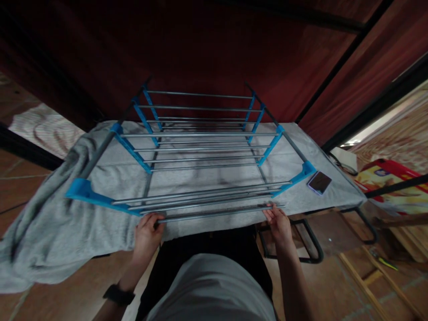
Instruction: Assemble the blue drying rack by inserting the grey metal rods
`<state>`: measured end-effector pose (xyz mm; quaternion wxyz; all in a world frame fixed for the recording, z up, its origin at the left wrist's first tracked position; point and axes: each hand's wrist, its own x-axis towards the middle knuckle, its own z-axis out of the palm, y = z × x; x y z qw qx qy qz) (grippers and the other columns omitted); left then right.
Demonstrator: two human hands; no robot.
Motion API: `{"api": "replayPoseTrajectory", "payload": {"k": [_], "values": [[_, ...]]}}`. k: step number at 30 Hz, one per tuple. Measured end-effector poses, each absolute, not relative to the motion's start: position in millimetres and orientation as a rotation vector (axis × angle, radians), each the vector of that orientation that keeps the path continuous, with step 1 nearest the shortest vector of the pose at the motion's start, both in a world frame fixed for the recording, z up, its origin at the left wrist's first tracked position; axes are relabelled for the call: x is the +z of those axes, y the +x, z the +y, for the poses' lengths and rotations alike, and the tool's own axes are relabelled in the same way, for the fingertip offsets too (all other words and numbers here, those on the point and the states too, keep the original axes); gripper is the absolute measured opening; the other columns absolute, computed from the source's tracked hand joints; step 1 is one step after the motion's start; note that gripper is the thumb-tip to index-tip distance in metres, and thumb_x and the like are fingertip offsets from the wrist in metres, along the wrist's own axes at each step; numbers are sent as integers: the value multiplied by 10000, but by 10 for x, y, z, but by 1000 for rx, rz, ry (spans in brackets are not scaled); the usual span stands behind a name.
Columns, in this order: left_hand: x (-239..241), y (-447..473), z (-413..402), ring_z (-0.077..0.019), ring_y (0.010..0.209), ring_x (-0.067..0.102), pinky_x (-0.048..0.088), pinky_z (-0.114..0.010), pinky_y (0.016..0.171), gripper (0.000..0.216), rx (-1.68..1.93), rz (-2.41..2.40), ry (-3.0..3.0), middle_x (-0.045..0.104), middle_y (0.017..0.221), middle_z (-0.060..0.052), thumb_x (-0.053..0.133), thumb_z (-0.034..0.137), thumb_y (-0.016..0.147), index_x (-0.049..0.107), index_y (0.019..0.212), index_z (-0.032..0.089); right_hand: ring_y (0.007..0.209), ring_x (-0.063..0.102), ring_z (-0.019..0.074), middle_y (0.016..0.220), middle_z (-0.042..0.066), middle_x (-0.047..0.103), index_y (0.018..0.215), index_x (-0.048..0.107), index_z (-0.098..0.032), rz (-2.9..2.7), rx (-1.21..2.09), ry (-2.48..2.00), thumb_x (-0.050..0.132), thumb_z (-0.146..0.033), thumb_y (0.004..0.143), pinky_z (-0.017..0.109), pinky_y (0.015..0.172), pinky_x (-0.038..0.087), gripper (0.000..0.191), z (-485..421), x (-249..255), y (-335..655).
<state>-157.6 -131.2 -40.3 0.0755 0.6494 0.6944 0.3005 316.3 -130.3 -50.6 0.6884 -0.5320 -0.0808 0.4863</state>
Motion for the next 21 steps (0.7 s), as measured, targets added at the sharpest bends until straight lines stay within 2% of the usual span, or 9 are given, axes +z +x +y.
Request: {"api": "replayPoseTrajectory", "payload": {"k": [3, 5, 7, 10, 15, 21], "values": [[-414, -1618, -1323, -307, 1160, 547, 456, -484, 1029, 191, 1138, 2120, 1738, 596, 1121, -119, 578, 374, 771, 633, 866, 218, 891, 702, 140, 932, 6, 724, 880, 656, -219, -206, 1106, -1169, 849, -288, 673, 294, 861, 600, 291, -1307, -505, 3149], [-408, -1651, -1350, -321, 1193, 525, 459, -499, 1031, 218, 1208, 2154, 1585, 584, 1110, -121, 623, 395, 735, 620, 857, 214, 917, 704, 147, 949, 10, 728, 905, 665, -222, -221, 1119, -1162, 849, -285, 674, 301, 866, 600, 302, -1316, -508, 3142], [-398, -1667, -1400, -301, 1056, 590, 498, -497, 970, 254, 1210, 2114, 1398, 610, 1009, -95, 670, 403, 686, 619, 839, 207, 926, 705, 149, 953, 9, 730, 910, 667, -225, -231, 1121, -1162, 848, -274, 671, 300, 871, 597, 304, -1326, -516, 3139], [-364, -1626, -1493, -220, 832, 641, 545, -428, 857, 318, 1308, 1920, 1014, 656, 882, -33, 733, 369, 632, 620, 875, 200, 937, 705, 145, 959, 10, 731, 894, 665, -223, -238, 1110, -1181, 840, -256, 667, 288, 891, 585, 289, -1335, -544, 3141], [-228, -1458, -1583, -185, 928, 693, 542, -346, 885, 371, 1628, 1492, 536, 717, 929, -14, 780, 271, 655, 611, 979, 207, 987, 704, 173, 971, 37, 735, 899, 662, -221, -246, 1093, -1247, 794, -260, 680, 323, 933, 568, 259, -1326, -614, 3154], [-112, -1324, -1609, -159, 903, 715, 570, -308, 830, 270, 1649, 1335, 310, 747, 931, -8, 791, 290, 748, 619, 944, 218, 1078, 688, 232, 1011, 61, 734, 883, 656, -250, -357, 1061, -1325, 761, -339, 678, 393, 952, 564, 247, -1349, -680, 3202]]}}
